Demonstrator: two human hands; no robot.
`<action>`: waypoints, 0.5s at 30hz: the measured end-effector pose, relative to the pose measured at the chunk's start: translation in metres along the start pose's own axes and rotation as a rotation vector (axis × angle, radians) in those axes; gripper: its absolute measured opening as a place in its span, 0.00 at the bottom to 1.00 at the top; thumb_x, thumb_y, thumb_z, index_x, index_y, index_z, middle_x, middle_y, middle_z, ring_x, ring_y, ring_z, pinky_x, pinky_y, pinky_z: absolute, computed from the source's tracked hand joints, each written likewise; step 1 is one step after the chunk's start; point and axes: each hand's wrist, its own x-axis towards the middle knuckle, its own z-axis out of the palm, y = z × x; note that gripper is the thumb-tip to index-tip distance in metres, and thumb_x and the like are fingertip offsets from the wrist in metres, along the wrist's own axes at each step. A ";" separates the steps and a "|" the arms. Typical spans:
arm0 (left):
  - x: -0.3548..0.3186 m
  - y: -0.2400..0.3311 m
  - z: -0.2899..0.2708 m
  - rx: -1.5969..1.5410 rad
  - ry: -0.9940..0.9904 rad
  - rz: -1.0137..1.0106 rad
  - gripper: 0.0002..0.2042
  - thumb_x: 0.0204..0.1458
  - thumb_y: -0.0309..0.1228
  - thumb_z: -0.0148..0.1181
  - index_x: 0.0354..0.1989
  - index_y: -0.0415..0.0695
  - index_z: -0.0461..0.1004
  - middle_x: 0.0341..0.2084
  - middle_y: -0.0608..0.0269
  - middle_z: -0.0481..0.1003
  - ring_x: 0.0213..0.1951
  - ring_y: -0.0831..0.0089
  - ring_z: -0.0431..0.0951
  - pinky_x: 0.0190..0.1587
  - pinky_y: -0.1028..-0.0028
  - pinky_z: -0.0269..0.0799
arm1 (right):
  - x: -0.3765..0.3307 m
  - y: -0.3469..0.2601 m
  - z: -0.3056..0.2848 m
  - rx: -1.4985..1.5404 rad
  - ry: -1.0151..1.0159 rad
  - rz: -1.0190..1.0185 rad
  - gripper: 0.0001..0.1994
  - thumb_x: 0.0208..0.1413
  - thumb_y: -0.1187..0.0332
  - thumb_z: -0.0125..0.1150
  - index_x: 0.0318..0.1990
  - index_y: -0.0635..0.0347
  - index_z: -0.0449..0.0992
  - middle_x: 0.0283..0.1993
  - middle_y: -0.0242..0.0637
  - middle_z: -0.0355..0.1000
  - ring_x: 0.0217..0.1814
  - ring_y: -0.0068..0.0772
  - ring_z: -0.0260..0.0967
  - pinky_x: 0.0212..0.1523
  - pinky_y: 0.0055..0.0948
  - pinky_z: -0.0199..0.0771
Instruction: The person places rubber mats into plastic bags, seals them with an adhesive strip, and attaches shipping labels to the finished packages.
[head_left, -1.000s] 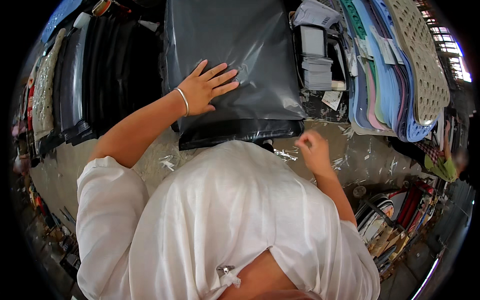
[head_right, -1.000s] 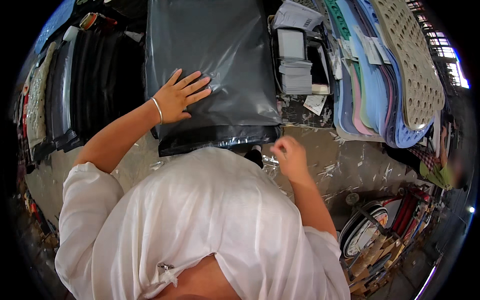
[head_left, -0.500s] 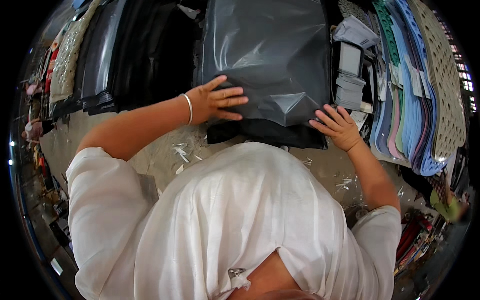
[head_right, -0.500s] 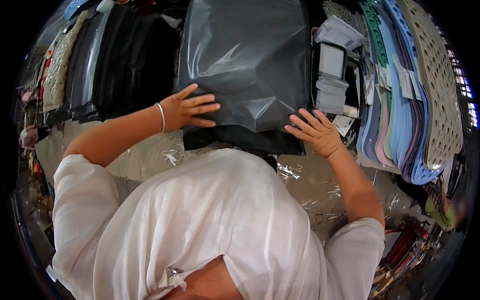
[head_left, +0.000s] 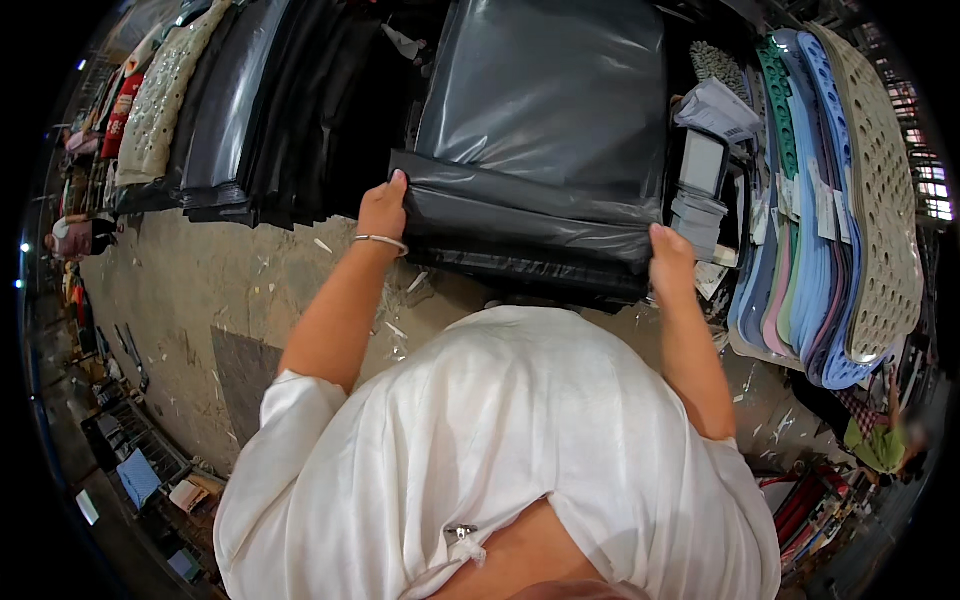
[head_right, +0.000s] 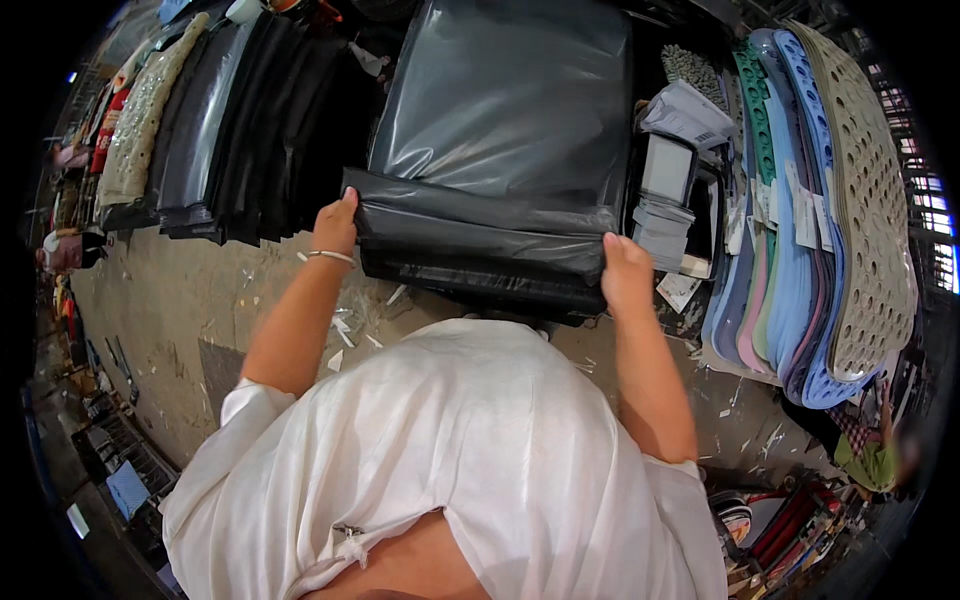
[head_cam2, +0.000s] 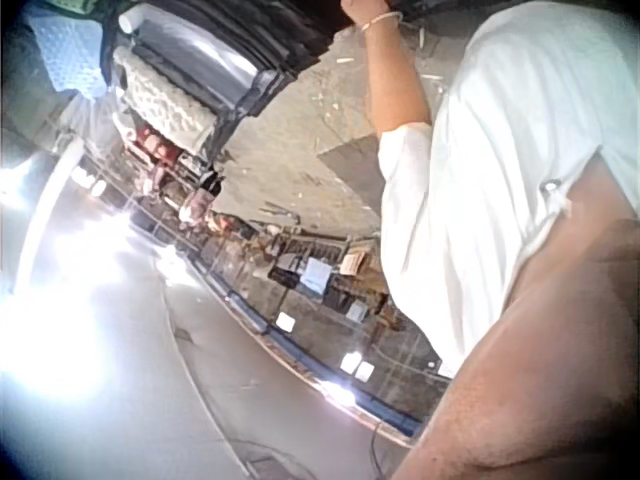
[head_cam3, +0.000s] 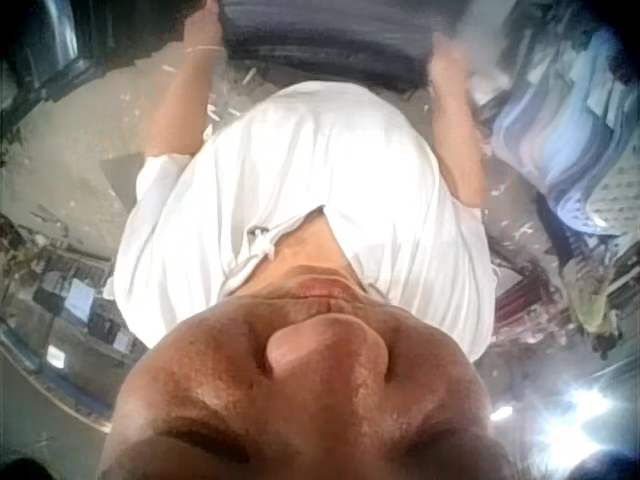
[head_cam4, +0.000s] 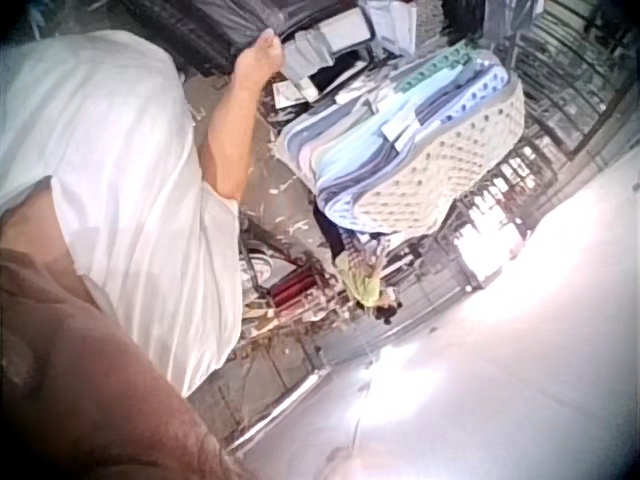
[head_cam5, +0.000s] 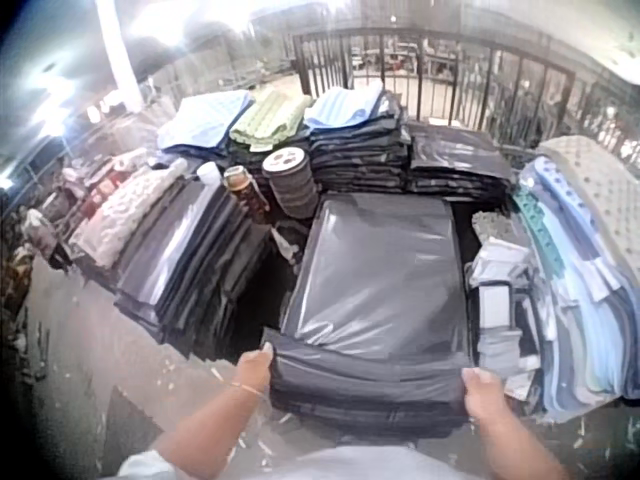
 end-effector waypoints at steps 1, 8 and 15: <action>0.013 -0.017 -0.001 0.237 0.073 0.039 0.24 0.59 0.46 0.54 0.22 0.34 0.71 0.15 0.57 0.70 0.20 0.66 0.70 0.28 0.65 0.64 | 0.003 0.001 0.007 -0.422 0.054 -0.102 0.18 0.62 0.59 0.54 0.30 0.67 0.75 0.25 0.48 0.72 0.27 0.44 0.69 0.35 0.40 0.68; -0.011 0.027 -0.002 1.010 0.131 0.512 0.19 0.49 0.31 0.63 0.49 0.42 0.68 0.50 0.46 0.71 0.52 0.49 0.69 0.54 0.58 0.64 | -0.052 -0.054 0.000 -0.716 -0.078 -0.582 0.19 0.49 0.66 0.65 0.49 0.61 0.71 0.55 0.49 0.68 0.57 0.53 0.65 0.54 0.46 0.64; 0.020 0.039 0.080 0.819 0.042 0.383 0.39 0.56 0.50 0.54 0.67 0.32 0.51 0.61 0.32 0.59 0.62 0.40 0.60 0.65 0.57 0.55 | -0.012 -0.012 0.037 -0.728 -0.074 -0.613 0.36 0.57 0.52 0.57 0.64 0.71 0.58 0.71 0.56 0.52 0.73 0.54 0.48 0.71 0.46 0.47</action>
